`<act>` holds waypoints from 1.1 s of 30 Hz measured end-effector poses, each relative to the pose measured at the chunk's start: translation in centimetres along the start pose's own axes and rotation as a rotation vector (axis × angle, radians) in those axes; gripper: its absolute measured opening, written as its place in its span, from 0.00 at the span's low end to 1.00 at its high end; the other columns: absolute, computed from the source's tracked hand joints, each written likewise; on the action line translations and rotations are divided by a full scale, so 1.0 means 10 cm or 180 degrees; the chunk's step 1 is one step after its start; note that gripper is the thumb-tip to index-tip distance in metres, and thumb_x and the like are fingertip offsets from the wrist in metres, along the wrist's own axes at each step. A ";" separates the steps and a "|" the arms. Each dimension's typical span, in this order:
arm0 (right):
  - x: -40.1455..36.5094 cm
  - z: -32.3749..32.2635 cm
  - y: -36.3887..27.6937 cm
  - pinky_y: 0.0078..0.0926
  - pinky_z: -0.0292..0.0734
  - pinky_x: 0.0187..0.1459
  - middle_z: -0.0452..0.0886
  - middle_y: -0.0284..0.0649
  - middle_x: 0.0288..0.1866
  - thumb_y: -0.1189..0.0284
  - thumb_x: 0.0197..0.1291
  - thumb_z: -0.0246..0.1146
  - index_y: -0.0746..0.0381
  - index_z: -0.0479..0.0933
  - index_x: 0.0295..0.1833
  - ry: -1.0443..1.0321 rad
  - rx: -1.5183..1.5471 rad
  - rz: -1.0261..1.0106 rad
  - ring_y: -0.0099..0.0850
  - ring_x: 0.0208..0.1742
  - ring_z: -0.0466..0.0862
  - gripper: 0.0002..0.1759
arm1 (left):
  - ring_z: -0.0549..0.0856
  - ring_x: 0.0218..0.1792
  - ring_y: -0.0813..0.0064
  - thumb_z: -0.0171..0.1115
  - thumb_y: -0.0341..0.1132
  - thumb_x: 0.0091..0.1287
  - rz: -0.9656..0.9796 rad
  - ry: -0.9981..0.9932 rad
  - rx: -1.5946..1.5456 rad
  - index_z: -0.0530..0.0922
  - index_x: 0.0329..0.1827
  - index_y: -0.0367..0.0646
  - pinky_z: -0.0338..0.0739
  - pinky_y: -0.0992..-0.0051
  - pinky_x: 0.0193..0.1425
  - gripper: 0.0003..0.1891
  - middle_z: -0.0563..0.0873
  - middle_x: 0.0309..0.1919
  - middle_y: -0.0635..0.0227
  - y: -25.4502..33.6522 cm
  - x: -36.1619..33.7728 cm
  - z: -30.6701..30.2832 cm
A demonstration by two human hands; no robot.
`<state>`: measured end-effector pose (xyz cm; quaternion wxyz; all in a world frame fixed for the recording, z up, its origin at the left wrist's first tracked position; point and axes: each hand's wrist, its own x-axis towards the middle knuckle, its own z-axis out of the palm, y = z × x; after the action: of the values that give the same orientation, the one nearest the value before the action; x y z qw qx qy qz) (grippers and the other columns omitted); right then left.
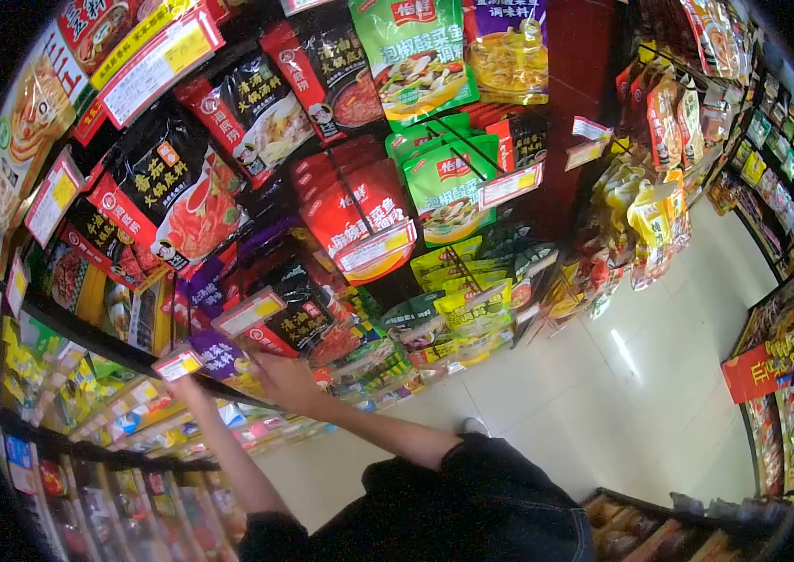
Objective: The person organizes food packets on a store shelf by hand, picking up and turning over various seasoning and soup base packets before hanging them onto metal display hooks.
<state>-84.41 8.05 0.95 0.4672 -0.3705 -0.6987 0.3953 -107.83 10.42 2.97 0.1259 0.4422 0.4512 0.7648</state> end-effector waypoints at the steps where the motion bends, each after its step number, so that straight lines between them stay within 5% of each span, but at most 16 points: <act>1: -0.02 0.00 -0.03 0.56 0.77 0.43 0.83 0.57 0.40 0.61 0.77 0.53 0.65 0.76 0.48 -0.0027 0.0019 0.0019 0.59 0.42 0.84 0.16 | 0.84 0.51 0.71 0.64 0.33 0.69 -0.0121 -0.0078 0.0072 0.73 0.64 0.35 0.79 0.69 0.60 0.22 0.85 0.50 0.61 -0.02 0.02 -0.04; 6: -0.07 -0.04 0.00 0.55 0.78 0.46 0.84 0.58 0.44 0.64 0.76 0.56 0.66 0.78 0.51 -0.0211 0.0008 0.0080 0.59 0.46 0.84 0.15 | 0.82 0.55 0.69 0.64 0.33 0.69 -0.0426 -0.0402 0.0242 0.75 0.64 0.32 0.77 0.68 0.62 0.23 0.84 0.54 0.59 0.05 0.07 -0.03; 10: -0.37 -0.31 -0.07 0.50 0.80 0.58 0.82 0.55 0.62 0.65 0.75 0.57 0.65 0.77 0.66 -0.0066 0.0024 -0.0163 0.55 0.60 0.82 0.21 | 0.82 0.60 0.65 0.61 0.33 0.74 -0.0422 -0.0404 0.0996 0.71 0.70 0.32 0.77 0.67 0.64 0.24 0.82 0.62 0.54 -0.15 0.19 -0.04; 13: -0.61 -0.81 -0.07 0.45 0.82 0.56 0.85 0.52 0.57 0.69 0.74 0.60 0.64 0.81 0.61 -0.0282 -0.0089 -0.0356 0.52 0.56 0.85 0.16 | 0.83 0.61 0.62 0.60 0.33 0.75 -0.0046 -0.0426 0.0123 0.71 0.71 0.33 0.78 0.65 0.63 0.24 0.82 0.64 0.52 -0.65 0.33 -0.08; 17: -0.83 -1.86 -0.38 0.38 0.83 0.50 0.88 0.47 0.50 0.75 0.68 0.65 0.62 0.84 0.53 -0.0631 0.0134 -0.0152 0.45 0.48 0.89 0.10 | 0.84 0.59 0.60 0.62 0.33 0.74 0.0540 -0.0318 0.1368 0.76 0.66 0.34 0.78 0.63 0.62 0.20 0.84 0.59 0.52 -0.71 0.52 0.31; 20: -0.88 -2.61 -0.73 0.35 0.83 0.49 0.90 0.43 0.44 0.75 0.69 0.64 0.62 0.86 0.52 0.0015 -0.0510 -0.0220 0.37 0.44 0.90 0.10 | 0.84 0.58 0.59 0.64 0.33 0.74 0.0944 -0.0299 0.2494 0.80 0.62 0.35 0.78 0.63 0.62 0.17 0.86 0.56 0.53 -0.65 0.72 0.48; 24: -0.69 -3.53 -1.02 0.29 0.81 0.53 0.90 0.42 0.47 0.76 0.73 0.60 0.66 0.85 0.54 0.1188 -0.0889 -0.0390 0.28 0.48 0.87 0.11 | 0.84 0.56 0.57 0.68 0.33 0.72 0.1924 0.0416 0.2696 0.85 0.53 0.36 0.78 0.62 0.60 0.12 0.88 0.50 0.55 -0.39 0.57 0.80; 25: -0.58 -3.76 -1.04 0.28 0.80 0.55 0.89 0.41 0.50 0.75 0.74 0.60 0.67 0.84 0.56 0.1385 -0.0782 -0.0515 0.27 0.51 0.86 0.12 | 0.85 0.57 0.57 0.69 0.32 0.71 0.2072 0.0335 0.2863 0.81 0.60 0.36 0.78 0.62 0.63 0.17 0.87 0.56 0.54 -0.34 0.52 0.76; 28: -0.02 -4.32 -1.20 0.28 0.78 0.61 0.85 0.39 0.59 0.72 0.75 0.61 0.67 0.79 0.63 0.1860 -0.1007 -0.0748 0.27 0.58 0.84 0.16 | 0.76 0.67 0.46 0.65 0.38 0.75 0.1486 0.0108 0.2499 0.74 0.69 0.35 0.67 0.56 0.74 0.24 0.73 0.70 0.43 -0.60 0.16 0.48; 30: 0.46 -4.66 -1.15 0.29 0.76 0.65 0.83 0.42 0.64 0.67 0.75 0.64 0.66 0.76 0.69 0.1726 -0.1175 -0.0947 0.30 0.63 0.82 0.22 | 0.60 0.79 0.36 0.64 0.40 0.75 0.1568 0.0099 0.3592 0.66 0.77 0.35 0.54 0.49 0.82 0.32 0.57 0.80 0.35 0.15 -0.46 0.68; 31: 0.70 -4.79 -1.11 0.31 0.74 0.67 0.81 0.43 0.67 0.62 0.73 0.66 0.64 0.74 0.71 0.1628 -0.1306 -0.0969 0.32 0.67 0.80 0.27 | 0.59 0.79 0.36 0.63 0.36 0.75 0.0935 0.0035 0.3385 0.64 0.80 0.37 0.55 0.48 0.81 0.33 0.56 0.80 0.36 -0.17 -0.76 0.42; 33: 1.13 -4.98 -1.01 0.35 0.71 0.71 0.78 0.48 0.71 0.53 0.68 0.69 0.64 0.69 0.75 0.1503 -0.1741 -0.0863 0.38 0.73 0.76 0.39 | 0.60 0.79 0.38 0.63 0.27 0.69 0.0684 -0.0236 0.2942 0.66 0.78 0.38 0.57 0.49 0.81 0.32 0.56 0.81 0.41 0.22 -1.28 0.54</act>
<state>-42.06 24.17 26.57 0.5471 -0.4665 -0.6942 0.0327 -95.72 4.77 -1.41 -0.1478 0.5231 0.6911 0.4764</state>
